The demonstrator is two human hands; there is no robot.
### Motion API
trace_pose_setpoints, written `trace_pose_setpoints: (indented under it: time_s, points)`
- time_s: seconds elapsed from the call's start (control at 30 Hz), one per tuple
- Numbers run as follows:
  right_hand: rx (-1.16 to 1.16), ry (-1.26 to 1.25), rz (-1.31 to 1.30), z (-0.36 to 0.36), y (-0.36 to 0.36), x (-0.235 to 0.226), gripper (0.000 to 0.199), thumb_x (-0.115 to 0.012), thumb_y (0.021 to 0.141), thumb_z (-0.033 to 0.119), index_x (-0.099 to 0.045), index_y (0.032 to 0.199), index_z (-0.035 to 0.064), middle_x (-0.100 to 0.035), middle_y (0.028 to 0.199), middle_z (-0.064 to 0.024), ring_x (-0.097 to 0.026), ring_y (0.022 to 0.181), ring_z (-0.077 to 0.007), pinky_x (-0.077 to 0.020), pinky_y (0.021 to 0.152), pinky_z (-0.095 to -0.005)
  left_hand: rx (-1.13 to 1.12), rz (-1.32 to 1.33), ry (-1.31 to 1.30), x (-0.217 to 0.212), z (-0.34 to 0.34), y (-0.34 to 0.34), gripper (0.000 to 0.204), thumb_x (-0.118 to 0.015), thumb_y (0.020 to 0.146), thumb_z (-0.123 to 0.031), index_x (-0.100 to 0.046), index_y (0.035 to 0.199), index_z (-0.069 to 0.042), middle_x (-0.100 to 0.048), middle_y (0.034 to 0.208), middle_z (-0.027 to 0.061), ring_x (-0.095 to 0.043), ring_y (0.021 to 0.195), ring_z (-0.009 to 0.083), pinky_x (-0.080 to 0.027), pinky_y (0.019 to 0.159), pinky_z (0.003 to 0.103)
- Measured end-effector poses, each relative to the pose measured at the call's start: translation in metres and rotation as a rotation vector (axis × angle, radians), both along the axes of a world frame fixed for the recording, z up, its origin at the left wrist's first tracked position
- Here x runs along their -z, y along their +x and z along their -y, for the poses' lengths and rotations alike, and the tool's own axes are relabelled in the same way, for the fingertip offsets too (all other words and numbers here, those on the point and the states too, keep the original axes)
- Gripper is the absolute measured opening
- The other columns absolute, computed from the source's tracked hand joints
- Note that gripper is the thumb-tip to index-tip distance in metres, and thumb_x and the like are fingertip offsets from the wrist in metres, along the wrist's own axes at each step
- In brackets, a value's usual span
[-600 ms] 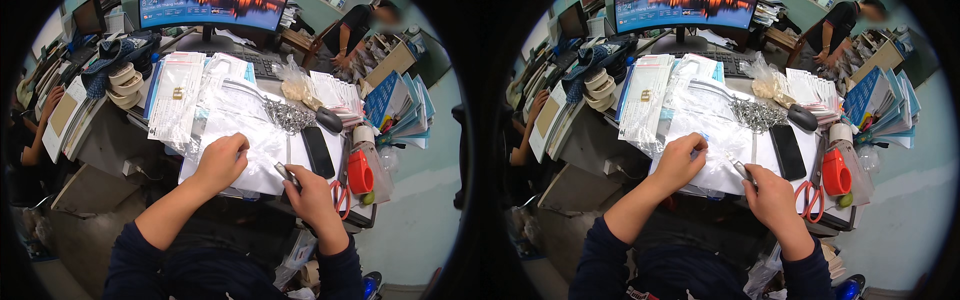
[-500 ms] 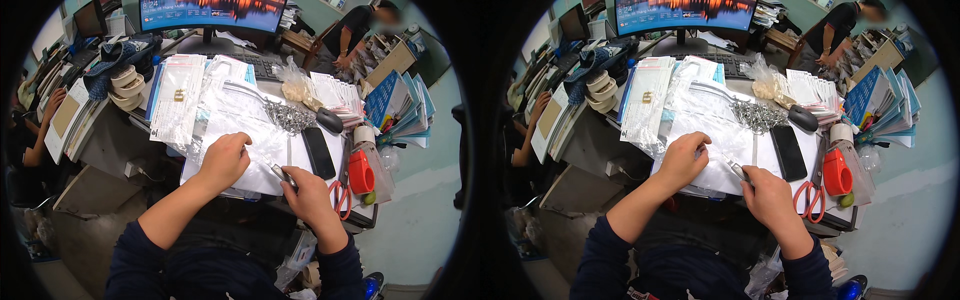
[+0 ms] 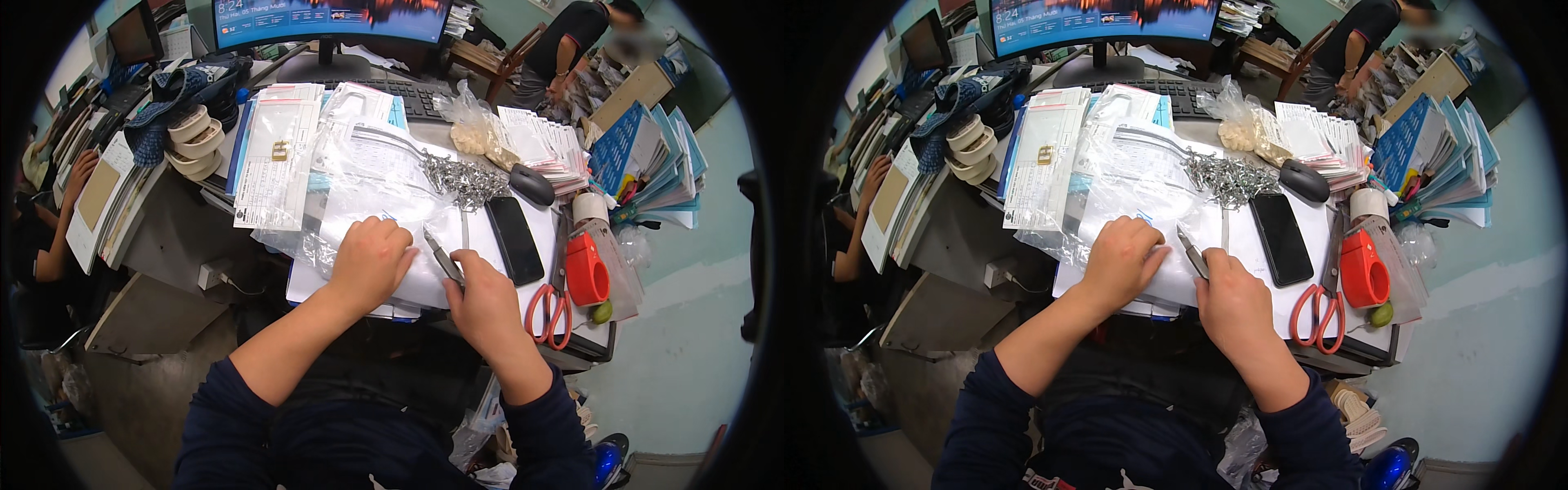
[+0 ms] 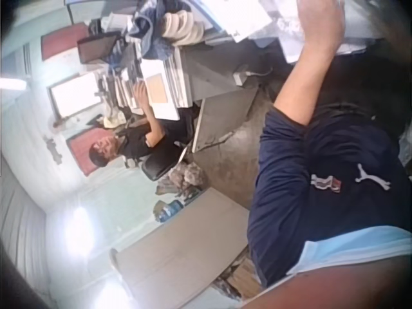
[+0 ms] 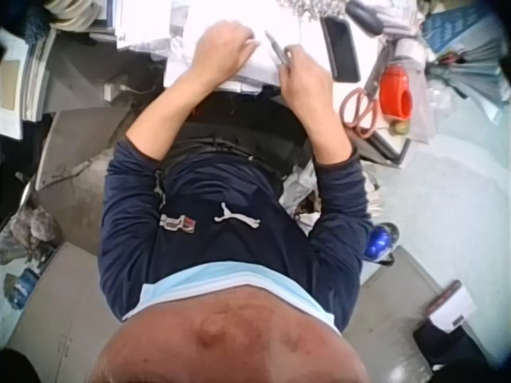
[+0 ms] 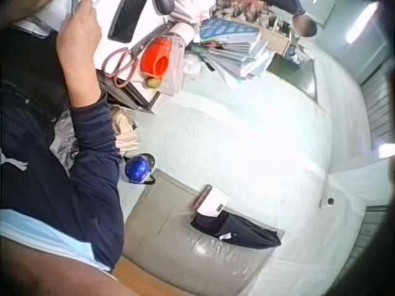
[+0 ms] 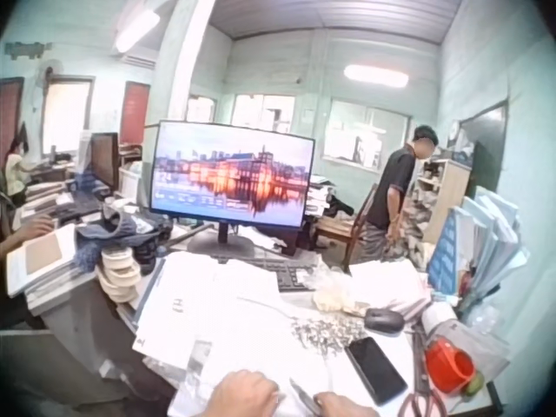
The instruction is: The person uses a utility knife to open a plastic bag containing small metal fasteners, then picks them up and sorts them by hand on a cluttered desk. The fasteners are handled one at a time and placed into a small pile.
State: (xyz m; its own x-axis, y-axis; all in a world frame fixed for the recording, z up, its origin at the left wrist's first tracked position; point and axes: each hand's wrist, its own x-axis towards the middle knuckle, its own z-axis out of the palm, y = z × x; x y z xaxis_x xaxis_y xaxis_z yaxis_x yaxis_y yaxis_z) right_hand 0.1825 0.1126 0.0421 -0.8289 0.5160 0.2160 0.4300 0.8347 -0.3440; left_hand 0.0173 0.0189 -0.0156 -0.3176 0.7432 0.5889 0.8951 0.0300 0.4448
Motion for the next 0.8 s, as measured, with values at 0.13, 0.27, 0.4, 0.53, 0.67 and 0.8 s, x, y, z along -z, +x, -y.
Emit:
trace_pose_setpoints:
  time_s: [0.13, 0.27, 0.4, 0.53, 0.67, 0.8]
  points:
    - [0.004, -0.026, 0.013, 0.002, -0.001, 0.003, 0.025, -0.066, 0.082, 0.012, -0.055, 0.102, 0.0019, -0.064, 0.082, -0.0190, -0.064, 0.071, -0.0390, -0.0502, 0.062, -0.0470, 0.002, 0.067, 0.003, -0.001, -0.002, 0.003, 0.025, -0.077, 0.073, -0.021, -0.064, 0.087, -0.004, -0.058, 0.083, 0.0098, -0.055, 0.084, 0.0296, -0.042, 0.074, 0.041]
    - [-0.011, -0.045, 0.005, 0.001, 0.005, 0.009, 0.025, -0.065, 0.083, 0.012, -0.056, 0.103, -0.0007, -0.063, 0.080, -0.0204, -0.062, 0.069, -0.0411, -0.0493, 0.062, -0.0478, 0.000, 0.102, 0.024, 0.001, -0.003, 0.003, 0.027, -0.078, 0.073, -0.022, -0.065, 0.088, -0.004, -0.058, 0.084, 0.0098, -0.055, 0.084, 0.0297, -0.043, 0.075, 0.041]
    - [0.113, -0.515, 0.065, 0.002, 0.008, 0.002, 0.027, -0.056, 0.092, 0.015, -0.057, 0.111, -0.0036, -0.062, 0.071, -0.0135, -0.061, 0.054, -0.0285, -0.0485, 0.051, -0.0382, -0.008, 0.136, 0.037, 0.000, -0.003, 0.002, 0.020, -0.075, 0.075, -0.017, -0.064, 0.085, -0.004, -0.058, 0.083, 0.0108, -0.055, 0.082, 0.0308, -0.043, 0.075, 0.041]
    - [0.243, -1.156, -0.058, 0.005, 0.019, -0.015, 0.028, -0.048, 0.098, 0.017, -0.057, 0.117, -0.0026, -0.060, 0.068, -0.0064, -0.053, 0.046, -0.0127, -0.0439, 0.042, -0.0250, -0.039, 0.118, 0.014, -0.001, -0.006, 0.002, 0.010, -0.068, 0.078, -0.011, -0.062, 0.083, -0.004, -0.059, 0.080, 0.0115, -0.056, 0.081, 0.0321, -0.045, 0.073, 0.041]
    - [0.198, -1.227, -0.270, 0.003, 0.024, -0.012, 0.028, -0.046, 0.099, 0.016, -0.054, 0.119, -0.0018, -0.056, 0.067, -0.0044, -0.049, 0.045, -0.0094, -0.0421, 0.040, -0.0219, -0.092, 0.157, -0.006, -0.005, -0.013, 0.002, 0.006, -0.065, 0.080, -0.009, -0.062, 0.081, -0.004, -0.060, 0.079, 0.0115, -0.058, 0.079, 0.0329, -0.046, 0.073, 0.043]
    - [0.181, -1.219, -0.340, 0.000, 0.025, -0.011, 0.028, -0.045, 0.102, 0.025, -0.053, 0.109, -0.0009, -0.051, 0.063, -0.0010, -0.043, 0.041, -0.0067, -0.0377, 0.036, -0.0217, -0.066, 0.157, -0.007, 0.002, -0.014, -0.005, 0.005, -0.064, 0.081, -0.009, -0.062, 0.082, -0.004, -0.060, 0.078, 0.0115, -0.059, 0.078, 0.0332, -0.047, 0.071, 0.043]
